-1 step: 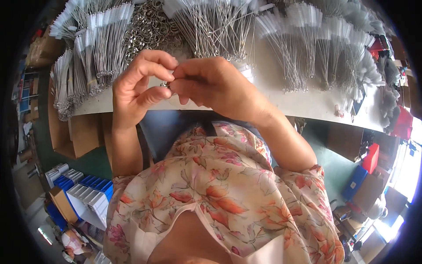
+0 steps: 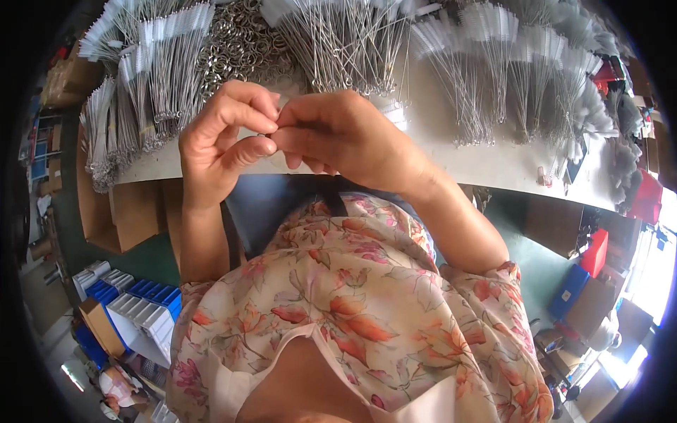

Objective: The person is assembling small white cleaning brushes by sliding them onto metal rings and then organizing the completed sets into cardboard boxes.

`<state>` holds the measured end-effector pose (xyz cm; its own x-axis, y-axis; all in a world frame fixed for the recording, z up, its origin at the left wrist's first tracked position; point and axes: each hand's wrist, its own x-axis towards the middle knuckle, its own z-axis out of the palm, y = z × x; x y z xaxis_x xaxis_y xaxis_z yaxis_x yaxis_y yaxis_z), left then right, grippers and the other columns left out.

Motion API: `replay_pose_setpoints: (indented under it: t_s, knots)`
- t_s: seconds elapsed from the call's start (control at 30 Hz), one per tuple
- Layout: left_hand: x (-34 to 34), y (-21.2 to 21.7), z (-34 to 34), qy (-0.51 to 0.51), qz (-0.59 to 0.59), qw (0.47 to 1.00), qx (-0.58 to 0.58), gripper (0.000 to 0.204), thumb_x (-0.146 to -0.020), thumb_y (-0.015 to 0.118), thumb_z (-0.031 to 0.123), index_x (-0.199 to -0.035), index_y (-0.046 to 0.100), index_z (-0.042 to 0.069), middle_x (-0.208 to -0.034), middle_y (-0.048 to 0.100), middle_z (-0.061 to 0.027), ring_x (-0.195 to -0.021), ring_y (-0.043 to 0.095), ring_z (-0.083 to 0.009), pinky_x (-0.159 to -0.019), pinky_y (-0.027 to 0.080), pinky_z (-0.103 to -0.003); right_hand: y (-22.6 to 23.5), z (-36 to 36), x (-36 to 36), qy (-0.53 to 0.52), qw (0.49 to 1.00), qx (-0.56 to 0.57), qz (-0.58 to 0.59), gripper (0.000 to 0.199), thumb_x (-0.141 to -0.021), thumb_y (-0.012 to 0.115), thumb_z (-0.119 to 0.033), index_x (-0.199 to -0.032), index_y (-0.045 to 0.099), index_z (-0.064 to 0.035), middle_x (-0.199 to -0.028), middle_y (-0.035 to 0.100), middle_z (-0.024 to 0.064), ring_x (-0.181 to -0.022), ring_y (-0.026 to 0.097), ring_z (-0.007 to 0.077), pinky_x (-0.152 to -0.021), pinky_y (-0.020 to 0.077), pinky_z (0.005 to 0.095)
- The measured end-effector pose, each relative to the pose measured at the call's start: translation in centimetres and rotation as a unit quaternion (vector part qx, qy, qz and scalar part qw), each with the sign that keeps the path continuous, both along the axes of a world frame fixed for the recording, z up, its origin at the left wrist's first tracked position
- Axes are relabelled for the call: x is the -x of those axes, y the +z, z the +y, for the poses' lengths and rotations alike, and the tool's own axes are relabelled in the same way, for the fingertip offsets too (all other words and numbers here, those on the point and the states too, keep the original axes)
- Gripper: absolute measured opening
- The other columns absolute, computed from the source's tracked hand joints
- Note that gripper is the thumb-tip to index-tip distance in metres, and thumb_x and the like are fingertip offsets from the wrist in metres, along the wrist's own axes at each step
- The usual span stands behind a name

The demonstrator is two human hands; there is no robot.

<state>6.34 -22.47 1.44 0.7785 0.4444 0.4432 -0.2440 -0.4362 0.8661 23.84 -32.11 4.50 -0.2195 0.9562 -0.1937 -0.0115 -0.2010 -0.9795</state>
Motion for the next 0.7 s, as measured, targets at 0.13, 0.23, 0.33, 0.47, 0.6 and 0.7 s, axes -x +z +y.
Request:
replay_pose_setpoints:
  t_s: [0.13,0.23,0.33,0.47,0.6,0.7]
  knots:
    - [-0.4,-1.1,-1.8,0.076,-0.059,0.983,-0.156,0.026,-0.068,0.074,0.022,-0.081,0.060,0.004,-0.081,0.058,-0.0050,-0.077,0.055,-0.0196,-0.079,0.045,-0.036,-0.5,-1.1,-0.8,0.053,0.991,0.114,0.042,0.020,-0.088,0.055,-0.020,-0.086,0.060,-0.0008,-0.070,0.059,0.0003,-0.058,0.050,0.0049,-0.051,0.0402,0.0188]
    - [0.7,-2.1,-2.7,0.224,0.060,0.967,-0.102,0.033,-0.069,0.073,0.024,-0.092,0.060,0.004,-0.080,0.058,-0.0047,-0.075,0.055,-0.0193,-0.071,0.045,-0.031,-2.6,-3.9,-3.9,-0.008,0.972,0.015,-0.236,0.014,-0.084,0.057,-0.015,-0.088,0.063,-0.0036,-0.073,0.064,0.0072,-0.060,0.057,0.0140,-0.055,0.0459,0.0262]
    - [3.8,-5.7,-2.2,0.348,0.178,0.915,-0.103,0.028,-0.073,0.071,0.023,-0.091,0.059,0.005,-0.078,0.058,-0.0059,-0.073,0.055,-0.0194,-0.063,0.044,-0.030,-4.3,-7.1,-6.7,0.009,0.674,-0.076,-0.735,0.010,-0.081,0.054,-0.009,-0.079,0.063,-0.0081,-0.075,0.059,0.0071,-0.068,0.060,0.0271,-0.063,0.0461,0.0389]
    - [3.4,-6.8,-3.2,0.299,0.283,0.874,-0.260,0.011,-0.080,0.063,0.010,-0.077,0.056,0.002,-0.082,0.059,-0.0076,-0.071,0.054,-0.0137,-0.065,0.044,-0.026,-7.2,-6.7,-4.6,-0.069,0.869,-0.170,-0.459,0.006,-0.077,0.061,-0.010,-0.082,0.064,-0.0080,-0.080,0.059,0.0068,-0.066,0.060,0.0256,-0.060,0.0487,0.0350]
    - [3.2,-6.0,-3.3,0.260,0.124,0.955,0.065,0.007,-0.080,0.058,-0.001,-0.077,0.053,0.001,-0.093,0.060,-0.0117,-0.072,0.059,-0.0111,-0.063,0.051,-0.027,-5.0,-2.8,2.1,-0.069,0.900,-0.257,-0.344,0.006,-0.075,0.064,-0.004,-0.081,0.063,-0.0030,-0.081,0.060,0.0073,-0.062,0.060,0.0206,-0.053,0.0476,0.0310]
    - [2.9,-2.6,-3.3,0.175,-0.011,0.945,0.275,0.002,-0.081,0.057,-0.004,-0.082,0.057,-0.002,-0.098,0.060,-0.0139,-0.078,0.060,-0.0110,-0.067,0.056,-0.026,-4.1,-1.3,3.9,-0.063,0.882,-0.284,-0.371,0.006,-0.075,0.064,-0.005,-0.080,0.062,-0.0028,-0.080,0.060,0.0079,-0.063,0.059,0.0216,-0.055,0.0472,0.0315]
